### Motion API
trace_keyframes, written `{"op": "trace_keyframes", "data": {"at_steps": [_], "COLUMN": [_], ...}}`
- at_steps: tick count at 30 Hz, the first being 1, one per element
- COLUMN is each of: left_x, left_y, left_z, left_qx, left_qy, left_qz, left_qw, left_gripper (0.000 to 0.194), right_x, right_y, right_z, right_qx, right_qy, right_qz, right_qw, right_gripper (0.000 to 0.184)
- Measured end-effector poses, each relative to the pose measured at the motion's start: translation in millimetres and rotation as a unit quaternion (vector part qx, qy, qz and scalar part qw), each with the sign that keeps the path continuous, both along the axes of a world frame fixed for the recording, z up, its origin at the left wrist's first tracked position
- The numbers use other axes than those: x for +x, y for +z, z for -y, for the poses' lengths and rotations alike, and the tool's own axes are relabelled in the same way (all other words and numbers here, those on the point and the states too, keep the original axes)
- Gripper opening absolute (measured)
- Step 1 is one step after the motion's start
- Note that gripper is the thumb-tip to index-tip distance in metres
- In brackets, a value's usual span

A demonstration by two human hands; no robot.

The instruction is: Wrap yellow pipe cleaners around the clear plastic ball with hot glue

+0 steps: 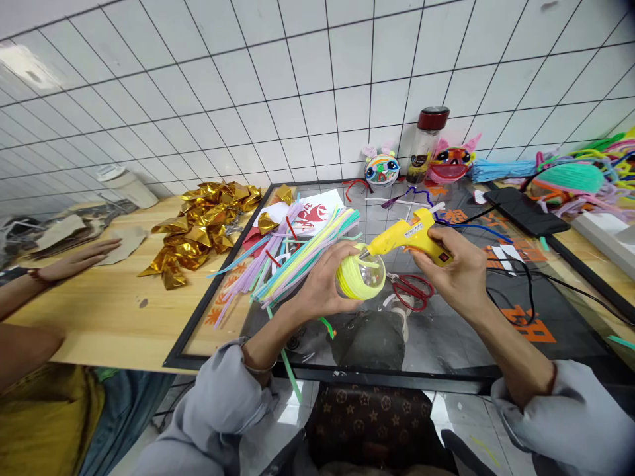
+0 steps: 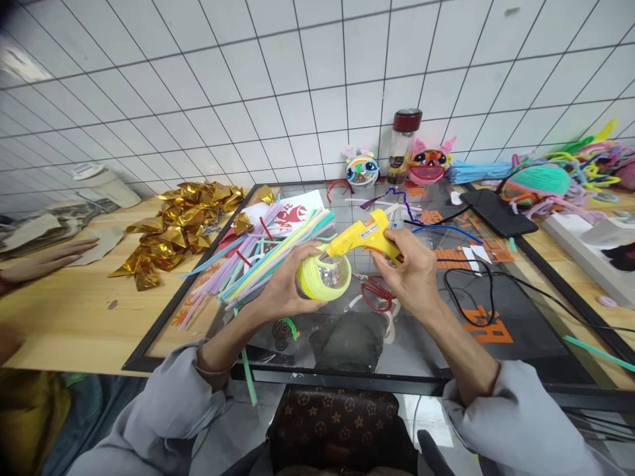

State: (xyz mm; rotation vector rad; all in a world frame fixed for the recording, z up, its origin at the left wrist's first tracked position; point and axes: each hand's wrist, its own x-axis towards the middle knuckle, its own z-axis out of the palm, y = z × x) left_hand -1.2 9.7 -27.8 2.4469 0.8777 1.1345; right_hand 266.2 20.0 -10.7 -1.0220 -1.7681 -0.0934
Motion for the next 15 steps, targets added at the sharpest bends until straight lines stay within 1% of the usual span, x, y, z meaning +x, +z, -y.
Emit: {"op": "trace_keyframes", "data": {"at_steps": [6, 12, 15], "left_x": [-1.2, -1.5, -1.1], "left_y": [0.3, 1.1, 1.6], "left_z": [-0.9, -0.8, -0.9], "left_qx": [0.000, -0.006, -0.004], "left_qy": [-0.008, 0.001, -0.002], "left_qz": [0.000, -0.004, -0.002], "left_qw": [1.000, 1.000, 1.000], "left_gripper": [0.086, 0.086, 0.085], "right_x": [2.1, 4.7, 5.9], "right_y": [4.1, 4.9, 6.1], "right_z": [1.9, 1.4, 1.9], "right_qx": [-0.011, -0.007, -0.020], "right_qy": [0.012, 0.027, 0.025], "right_qz": [0.006, 0.014, 0.017], "right_qw": [1.000, 1.000, 0.999], "right_gripper": [0.019, 0.021, 0.022]}}
